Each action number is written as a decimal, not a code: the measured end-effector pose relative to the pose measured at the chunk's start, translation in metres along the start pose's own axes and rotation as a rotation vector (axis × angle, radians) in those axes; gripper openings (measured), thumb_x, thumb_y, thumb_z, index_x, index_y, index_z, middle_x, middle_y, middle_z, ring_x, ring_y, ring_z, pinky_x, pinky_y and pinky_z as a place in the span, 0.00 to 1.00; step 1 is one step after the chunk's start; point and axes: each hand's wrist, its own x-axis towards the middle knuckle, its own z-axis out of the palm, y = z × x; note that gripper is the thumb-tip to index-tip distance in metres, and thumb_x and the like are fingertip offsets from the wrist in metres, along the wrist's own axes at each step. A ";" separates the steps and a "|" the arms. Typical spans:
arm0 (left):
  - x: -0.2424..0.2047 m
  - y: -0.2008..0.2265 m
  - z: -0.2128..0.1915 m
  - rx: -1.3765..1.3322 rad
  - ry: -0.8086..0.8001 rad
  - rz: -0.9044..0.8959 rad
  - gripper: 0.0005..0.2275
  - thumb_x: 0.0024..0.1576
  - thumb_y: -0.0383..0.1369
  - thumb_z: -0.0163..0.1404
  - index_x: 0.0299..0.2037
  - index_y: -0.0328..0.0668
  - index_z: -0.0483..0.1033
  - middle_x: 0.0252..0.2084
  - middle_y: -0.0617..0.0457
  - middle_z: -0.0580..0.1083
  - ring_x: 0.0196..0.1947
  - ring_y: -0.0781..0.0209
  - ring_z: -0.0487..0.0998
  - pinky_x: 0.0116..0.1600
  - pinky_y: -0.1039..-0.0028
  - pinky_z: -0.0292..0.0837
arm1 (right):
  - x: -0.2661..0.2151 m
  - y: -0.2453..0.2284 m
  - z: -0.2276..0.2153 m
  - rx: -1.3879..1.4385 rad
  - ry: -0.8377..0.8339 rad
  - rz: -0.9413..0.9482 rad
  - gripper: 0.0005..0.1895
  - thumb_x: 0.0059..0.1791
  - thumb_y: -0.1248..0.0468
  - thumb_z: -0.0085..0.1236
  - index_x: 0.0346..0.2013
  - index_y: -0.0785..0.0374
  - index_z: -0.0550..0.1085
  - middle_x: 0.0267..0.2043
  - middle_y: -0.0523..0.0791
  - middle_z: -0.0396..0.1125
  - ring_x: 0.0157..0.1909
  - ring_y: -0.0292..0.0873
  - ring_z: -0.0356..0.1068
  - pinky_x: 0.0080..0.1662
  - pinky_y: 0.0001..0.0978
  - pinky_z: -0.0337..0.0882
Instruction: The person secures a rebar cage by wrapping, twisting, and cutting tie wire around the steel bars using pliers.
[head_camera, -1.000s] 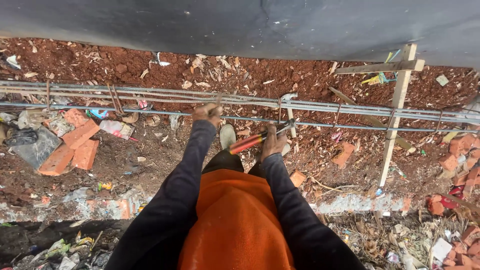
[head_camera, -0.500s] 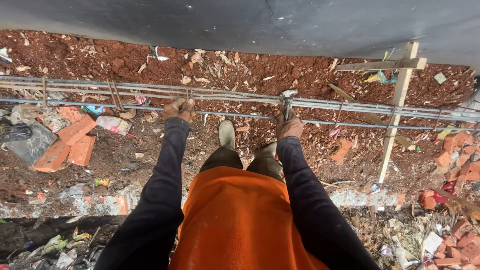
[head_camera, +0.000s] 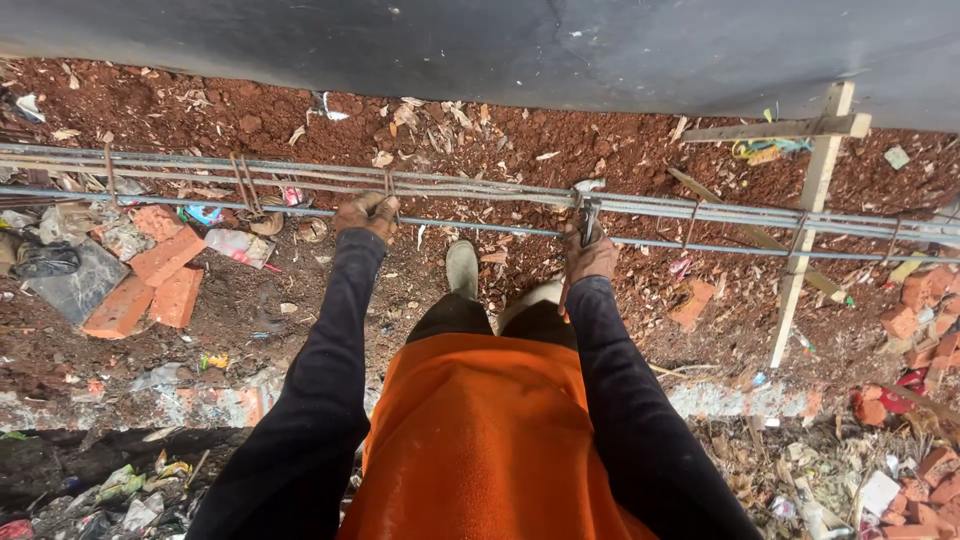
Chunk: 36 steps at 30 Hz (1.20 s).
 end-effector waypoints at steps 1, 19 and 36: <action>-0.001 0.002 0.001 0.003 -0.005 0.001 0.09 0.57 0.32 0.60 0.45 0.39 0.82 0.32 0.51 0.80 0.24 0.69 0.77 0.25 0.80 0.76 | -0.001 -0.002 -0.003 0.001 0.001 0.005 0.20 0.56 0.46 0.55 0.48 0.59 0.77 0.29 0.47 0.73 0.25 0.41 0.70 0.28 0.38 0.75; -0.008 0.014 -0.007 -0.047 0.028 -0.055 0.08 0.55 0.29 0.60 0.43 0.39 0.82 0.34 0.51 0.80 0.27 0.66 0.79 0.28 0.79 0.80 | 0.013 0.024 0.002 0.237 -0.058 -0.114 0.16 0.52 0.53 0.62 0.44 0.62 0.76 0.36 0.51 0.74 0.35 0.50 0.75 0.38 0.45 0.76; -0.015 0.104 -0.047 0.553 0.231 0.457 0.05 0.65 0.30 0.55 0.40 0.39 0.82 0.40 0.40 0.79 0.35 0.51 0.80 0.42 0.60 0.80 | 0.027 0.000 -0.017 0.200 -0.116 0.103 0.17 0.52 0.50 0.55 0.51 0.54 0.75 0.33 0.45 0.69 0.28 0.39 0.69 0.34 0.39 0.79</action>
